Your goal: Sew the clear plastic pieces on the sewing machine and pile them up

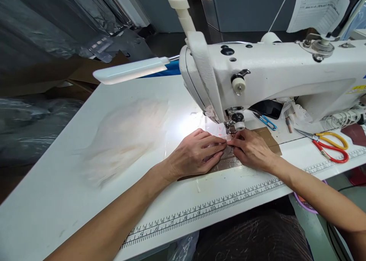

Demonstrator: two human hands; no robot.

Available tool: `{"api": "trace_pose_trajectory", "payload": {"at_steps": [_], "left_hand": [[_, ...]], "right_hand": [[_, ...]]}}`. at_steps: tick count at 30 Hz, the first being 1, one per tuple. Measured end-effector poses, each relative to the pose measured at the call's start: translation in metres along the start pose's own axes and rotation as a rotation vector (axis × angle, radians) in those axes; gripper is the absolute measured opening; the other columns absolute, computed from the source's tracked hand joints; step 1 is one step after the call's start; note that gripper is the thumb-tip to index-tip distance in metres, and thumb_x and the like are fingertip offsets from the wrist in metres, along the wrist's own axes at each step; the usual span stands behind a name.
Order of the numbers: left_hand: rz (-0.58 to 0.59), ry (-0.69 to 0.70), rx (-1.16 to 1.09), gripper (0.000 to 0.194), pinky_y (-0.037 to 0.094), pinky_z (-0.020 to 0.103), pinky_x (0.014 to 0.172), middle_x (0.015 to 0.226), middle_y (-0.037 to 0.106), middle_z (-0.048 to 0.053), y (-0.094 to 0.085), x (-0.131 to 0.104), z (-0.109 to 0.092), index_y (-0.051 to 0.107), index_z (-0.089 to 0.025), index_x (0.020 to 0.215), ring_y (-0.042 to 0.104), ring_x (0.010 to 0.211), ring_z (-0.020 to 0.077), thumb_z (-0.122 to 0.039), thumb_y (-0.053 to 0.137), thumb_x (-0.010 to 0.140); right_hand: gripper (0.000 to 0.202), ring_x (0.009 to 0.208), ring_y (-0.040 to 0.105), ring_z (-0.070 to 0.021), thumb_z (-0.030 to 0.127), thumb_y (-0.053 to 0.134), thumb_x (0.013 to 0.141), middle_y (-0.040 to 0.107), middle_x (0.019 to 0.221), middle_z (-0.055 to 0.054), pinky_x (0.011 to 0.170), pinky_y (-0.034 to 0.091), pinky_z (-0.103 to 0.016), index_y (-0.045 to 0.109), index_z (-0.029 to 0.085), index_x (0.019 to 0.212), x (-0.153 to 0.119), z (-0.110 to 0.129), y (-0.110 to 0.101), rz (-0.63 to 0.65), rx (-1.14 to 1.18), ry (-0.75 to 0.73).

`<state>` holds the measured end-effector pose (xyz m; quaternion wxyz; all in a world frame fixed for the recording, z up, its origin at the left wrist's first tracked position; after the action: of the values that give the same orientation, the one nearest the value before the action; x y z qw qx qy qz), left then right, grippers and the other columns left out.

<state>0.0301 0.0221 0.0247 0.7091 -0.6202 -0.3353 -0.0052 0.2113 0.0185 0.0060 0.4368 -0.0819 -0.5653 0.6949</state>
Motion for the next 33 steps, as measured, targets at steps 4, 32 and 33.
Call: {"api": "trace_pose_trajectory", "payload": {"at_steps": [4, 32, 33], "left_hand": [[0.010, 0.001, 0.025, 0.022, 0.042, 0.032, 0.064, 0.096, 0.073, 0.003, -0.0008, 0.0003, -0.0007, 0.069, -0.020, 0.088, 0.056, 0.068, 0.0148, -0.021, 0.048, 0.093], [0.134, -0.029, 0.000, 0.023, 0.047, 0.036, 0.074, 0.090, 0.067, 0.009, 0.0041, -0.0004, -0.0052, 0.065, -0.015, 0.084, 0.057, 0.073, 0.0184, -0.017, 0.042, 0.087], [0.139, -0.033, 0.004, 0.024, 0.047, 0.036, 0.074, 0.092, 0.067, 0.009, 0.0045, -0.0007, -0.0044, 0.065, -0.014, 0.086, 0.058, 0.074, 0.0187, -0.018, 0.042, 0.088]], "right_hand": [[0.035, 0.088, 0.058, -0.0178, 0.023, 0.039, 0.098, 0.059, 0.098, -0.011, 0.079, 0.056, -0.035, 0.069, 0.016, 0.113, -0.0002, 0.0005, -0.0016, -0.005, 0.006, -0.014], [0.032, 0.087, 0.055, -0.0197, 0.015, 0.039, 0.093, 0.057, 0.096, -0.011, 0.073, 0.055, -0.034, 0.062, 0.017, 0.116, 0.0039, 0.0085, -0.0002, 0.073, -0.204, -0.042], [0.033, 0.087, 0.055, -0.0197, 0.015, 0.039, 0.093, 0.057, 0.096, -0.011, 0.073, 0.054, -0.034, 0.061, 0.017, 0.117, 0.0049, 0.0090, -0.0001, 0.090, -0.216, -0.031]]}}
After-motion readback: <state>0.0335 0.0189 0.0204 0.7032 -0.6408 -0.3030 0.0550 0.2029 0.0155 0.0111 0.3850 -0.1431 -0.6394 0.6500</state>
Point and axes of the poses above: each hand's wrist, its own x-axis towards the middle knuckle, its own y-axis out of the palm, z = x × y, the point moved 3 cm from there along x, towards the middle knuckle
